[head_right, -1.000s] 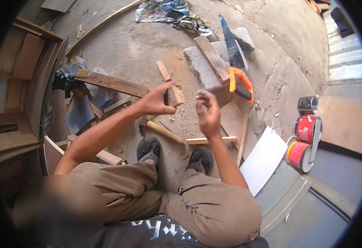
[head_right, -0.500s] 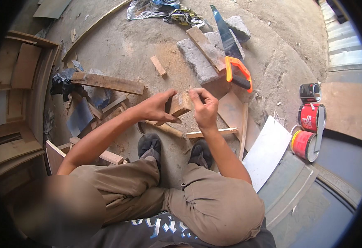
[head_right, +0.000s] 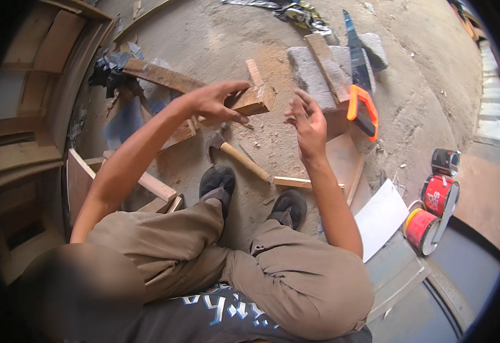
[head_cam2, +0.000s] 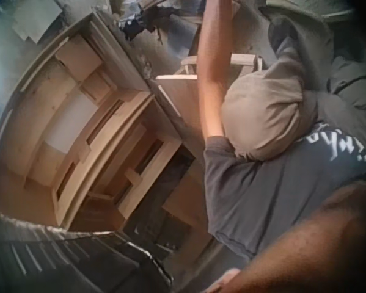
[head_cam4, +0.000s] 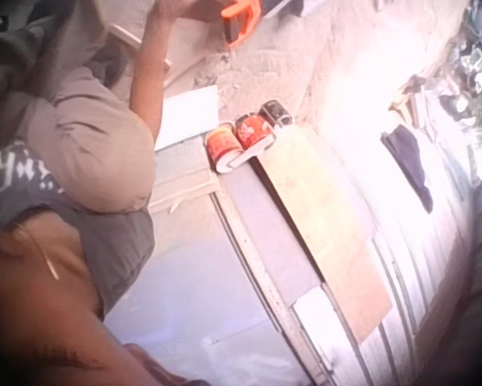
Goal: The person sits on the floor and uses a hand saw to cut a wooden plank into smaller pieces. The person repeatedly saws through the plank, separates the cut pieces, and arranges them on the floor.
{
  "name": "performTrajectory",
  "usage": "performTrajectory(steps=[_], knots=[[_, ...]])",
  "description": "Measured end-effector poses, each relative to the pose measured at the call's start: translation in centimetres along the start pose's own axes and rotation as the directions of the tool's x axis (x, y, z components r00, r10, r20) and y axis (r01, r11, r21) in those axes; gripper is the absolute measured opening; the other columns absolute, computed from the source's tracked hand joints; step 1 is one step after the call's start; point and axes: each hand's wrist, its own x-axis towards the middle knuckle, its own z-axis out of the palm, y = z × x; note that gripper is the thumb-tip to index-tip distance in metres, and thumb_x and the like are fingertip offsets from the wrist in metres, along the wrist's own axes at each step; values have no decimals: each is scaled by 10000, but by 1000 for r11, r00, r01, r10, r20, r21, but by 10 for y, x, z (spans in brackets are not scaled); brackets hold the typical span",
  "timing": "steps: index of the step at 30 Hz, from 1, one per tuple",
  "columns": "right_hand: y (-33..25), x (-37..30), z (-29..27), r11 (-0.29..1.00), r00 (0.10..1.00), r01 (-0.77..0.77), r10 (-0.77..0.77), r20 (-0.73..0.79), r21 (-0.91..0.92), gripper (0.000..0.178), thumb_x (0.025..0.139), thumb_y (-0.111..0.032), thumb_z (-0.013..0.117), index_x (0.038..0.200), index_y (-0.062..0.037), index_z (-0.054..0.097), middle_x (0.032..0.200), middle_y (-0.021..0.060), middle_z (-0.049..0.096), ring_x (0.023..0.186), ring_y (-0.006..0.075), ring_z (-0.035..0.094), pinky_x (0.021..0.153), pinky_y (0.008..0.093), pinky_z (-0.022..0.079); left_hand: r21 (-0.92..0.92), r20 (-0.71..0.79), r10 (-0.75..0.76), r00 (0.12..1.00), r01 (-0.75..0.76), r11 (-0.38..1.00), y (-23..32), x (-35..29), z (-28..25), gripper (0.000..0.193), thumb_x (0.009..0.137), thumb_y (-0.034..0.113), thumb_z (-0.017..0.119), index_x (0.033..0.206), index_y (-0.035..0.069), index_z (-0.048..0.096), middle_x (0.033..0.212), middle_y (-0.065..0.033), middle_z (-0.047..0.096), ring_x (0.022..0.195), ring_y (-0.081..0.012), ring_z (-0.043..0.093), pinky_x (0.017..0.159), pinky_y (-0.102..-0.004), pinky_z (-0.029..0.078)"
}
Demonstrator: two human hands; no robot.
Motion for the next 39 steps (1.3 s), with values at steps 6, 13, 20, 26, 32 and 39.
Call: performTrajectory(steps=[6, 13, 20, 26, 32, 39], knots=[[4, 20, 44, 995, 905, -86, 54, 422, 57, 309, 975, -243, 646, 1078, 48, 663, 871, 68, 695, 748, 126, 649, 697, 262, 531, -195, 175, -95, 980, 129, 972, 25, -43, -42, 757, 688, 329, 873, 1283, -6, 544, 1109, -115, 643, 1050, -202, 569, 934, -343, 436], [77, 26, 92, 972, 906, -144, 205, 371, -187, 296, 1002, -286, 597, 934, -2, 644, 813, 62, 667, 681, 114, 636, 611, 261, 525, 316, -164, -372, 914, 406, 858, -4, -111, -54, 789, 689, 280, 857, 1311, -27, 479, 1142, -224, 622, 1087, -337, 614, 905, -398, 497], [114, 15, 65, 737, 903, 278, 19, 429, -616, 277, 913, -203, 685, 1034, 39, 630, 911, 136, 682, 761, 245, 670, 711, 339, 534, 646, -329, -424, 844, 528, 551, -97, -157, 35, 873, 667, 241, 837, 1374, 17, 378, 1235, -161, 558, 1167, -342, 569, 895, -510, 494], [42, 82, -3, -133, 651, 540, -559, 513, -831, 576, 817, -152, 709, 1299, 30, 453, 1298, 266, 451, 1212, 424, 461, 1041, 493, 384, 549, -303, -347, 888, 460, 698, -102, -163, 20, 784, 660, 254, 829, 1300, 32, 435, 1169, -170, 603, 1093, -365, 602, 882, -479, 501], [6, 137, -71, -230, 857, 246, -402, 322, -942, 641, 853, -245, 705, 1363, 21, 423, 1254, 268, 519, 1181, 427, 533, 998, 474, 446, 489, -280, -366, 888, 460, 741, -102, -158, 15, 670, 668, 215, 798, 1232, 47, 477, 1185, -198, 614, 1083, -385, 605, 878, -456, 501], [14, 124, -79, -415, 745, 267, -484, 459, -870, 559, 871, -222, 678, 1344, -19, 459, 1339, 227, 478, 1251, 392, 487, 1043, 478, 403, 364, -379, -452, 807, 579, 729, -92, -148, 12, 541, 701, 226, 756, 1118, 32, 472, 964, -258, 655, 968, -446, 621, 795, -506, 500]])
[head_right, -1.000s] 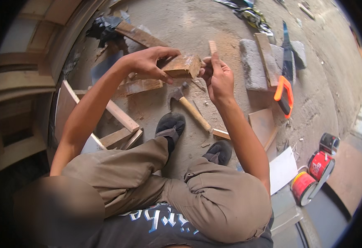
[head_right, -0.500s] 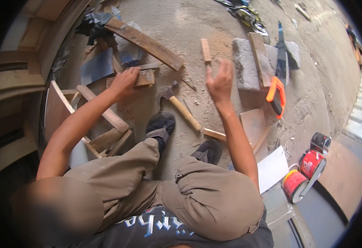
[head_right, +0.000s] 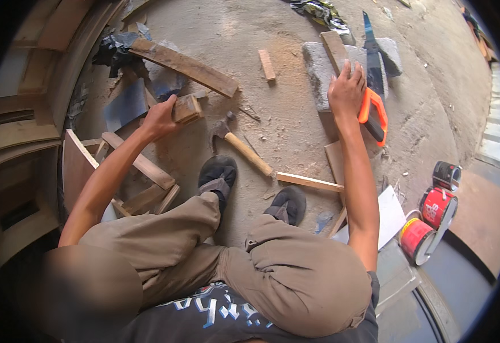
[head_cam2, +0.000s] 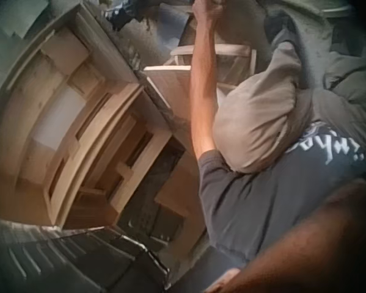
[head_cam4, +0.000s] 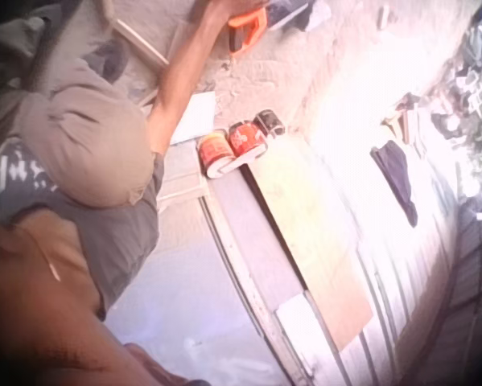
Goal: The person sits on the floor and uses a hand saw to cut a wooden plank into smaller pieces. The person repeatedly saws through the plank, separates the cut pieces, and arranges them on the floor.
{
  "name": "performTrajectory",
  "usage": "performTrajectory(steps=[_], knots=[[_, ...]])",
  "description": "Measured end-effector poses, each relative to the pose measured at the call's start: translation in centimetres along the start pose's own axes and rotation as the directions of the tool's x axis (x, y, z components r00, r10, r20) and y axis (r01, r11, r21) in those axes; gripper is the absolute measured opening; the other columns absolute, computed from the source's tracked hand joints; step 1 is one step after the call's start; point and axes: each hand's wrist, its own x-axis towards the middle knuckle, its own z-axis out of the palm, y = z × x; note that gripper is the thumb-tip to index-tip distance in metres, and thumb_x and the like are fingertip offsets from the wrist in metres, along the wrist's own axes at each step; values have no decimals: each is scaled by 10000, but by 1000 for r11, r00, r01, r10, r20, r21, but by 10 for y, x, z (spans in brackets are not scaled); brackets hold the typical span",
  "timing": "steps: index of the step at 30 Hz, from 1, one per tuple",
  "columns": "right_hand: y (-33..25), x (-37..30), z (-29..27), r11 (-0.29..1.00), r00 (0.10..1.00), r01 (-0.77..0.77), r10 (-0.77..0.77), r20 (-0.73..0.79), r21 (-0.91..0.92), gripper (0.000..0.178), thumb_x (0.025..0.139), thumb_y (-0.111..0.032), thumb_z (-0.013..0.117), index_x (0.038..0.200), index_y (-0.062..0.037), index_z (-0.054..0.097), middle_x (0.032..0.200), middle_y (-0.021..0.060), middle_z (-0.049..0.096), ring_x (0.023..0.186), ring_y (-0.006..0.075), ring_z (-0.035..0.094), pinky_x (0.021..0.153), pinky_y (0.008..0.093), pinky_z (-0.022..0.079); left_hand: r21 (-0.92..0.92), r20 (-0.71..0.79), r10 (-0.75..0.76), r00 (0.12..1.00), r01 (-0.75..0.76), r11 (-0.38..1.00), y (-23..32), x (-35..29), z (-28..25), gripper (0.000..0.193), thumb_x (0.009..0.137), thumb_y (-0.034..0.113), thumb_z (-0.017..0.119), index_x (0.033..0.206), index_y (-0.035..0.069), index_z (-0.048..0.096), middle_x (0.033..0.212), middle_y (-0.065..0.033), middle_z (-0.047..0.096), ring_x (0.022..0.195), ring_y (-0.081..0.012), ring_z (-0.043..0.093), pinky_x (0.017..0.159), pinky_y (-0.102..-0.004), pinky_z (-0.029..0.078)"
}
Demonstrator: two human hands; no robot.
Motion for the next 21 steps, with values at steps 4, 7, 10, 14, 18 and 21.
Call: performTrajectory(steps=[4, 7, 10, 14, 18, 21], knots=[[-57, -16, -19, 950, 984, 164, -139, -108, 265, 606, 826, -194, 687, 1356, -42, 436, 1404, 211, 418, 1340, 371, 392, 1106, 468, 318, -20, 46, 40, 998, -39, 999, -10, 6, -6, 580, 691, 254, 776, 1127, 30, 466, 924, -273, 652, 936, -458, 624, 795, -513, 502], [-103, -34, -20, 863, 972, 234, -214, -94, 447, 594, 846, -146, 672, 1368, -30, 414, 1405, 205, 408, 1341, 334, 390, 1085, 447, 347, 34, -49, 84, 995, -82, 996, -6, -3, 9, 599, 688, 197, 773, 1167, 33, 453, 1034, -244, 652, 944, -432, 639, 792, -504, 518], [-140, -56, -19, 750, 960, 232, -280, -21, 619, 561, 863, -144, 653, 1356, -24, 413, 1350, 210, 434, 1301, 325, 426, 1038, 437, 396, 90, -199, 51, 979, -34, 995, -3, -15, 38, 581, 698, 159, 750, 1180, 30, 453, 1082, -227, 646, 950, -422, 645, 792, -496, 524], [-162, -81, -22, 645, 915, 192, -390, 102, 740, 573, 845, -135, 663, 1341, -6, 409, 1314, 255, 458, 1216, 392, 489, 1005, 447, 417, -49, -6, -39, 999, 38, 998, -2, 1, 5, 597, 672, 168, 799, 1180, 33, 515, 1095, -248, 646, 967, -445, 634, 831, -486, 520], [-178, -102, -20, 576, 910, 81, -377, 176, 813, 492, 854, -171, 691, 1253, 35, 490, 1237, 255, 532, 1148, 408, 543, 983, 448, 446, -278, 88, -1, 996, 25, 960, -12, 12, -17, 725, 640, 216, 875, 1249, 27, 529, 1171, -190, 650, 1046, -337, 644, 919, -396, 504], [-190, -99, -27, 467, 895, -134, -321, 308, 874, 560, 885, -286, 714, 1279, 45, 493, 1248, 242, 556, 1136, 384, 574, 982, 436, 461, -554, 134, -35, 990, 105, 826, -7, 18, -33, 927, 609, 248, 939, 1381, 28, 475, 1252, -95, 621, 1144, -190, 582, 1008, -328, 451]])
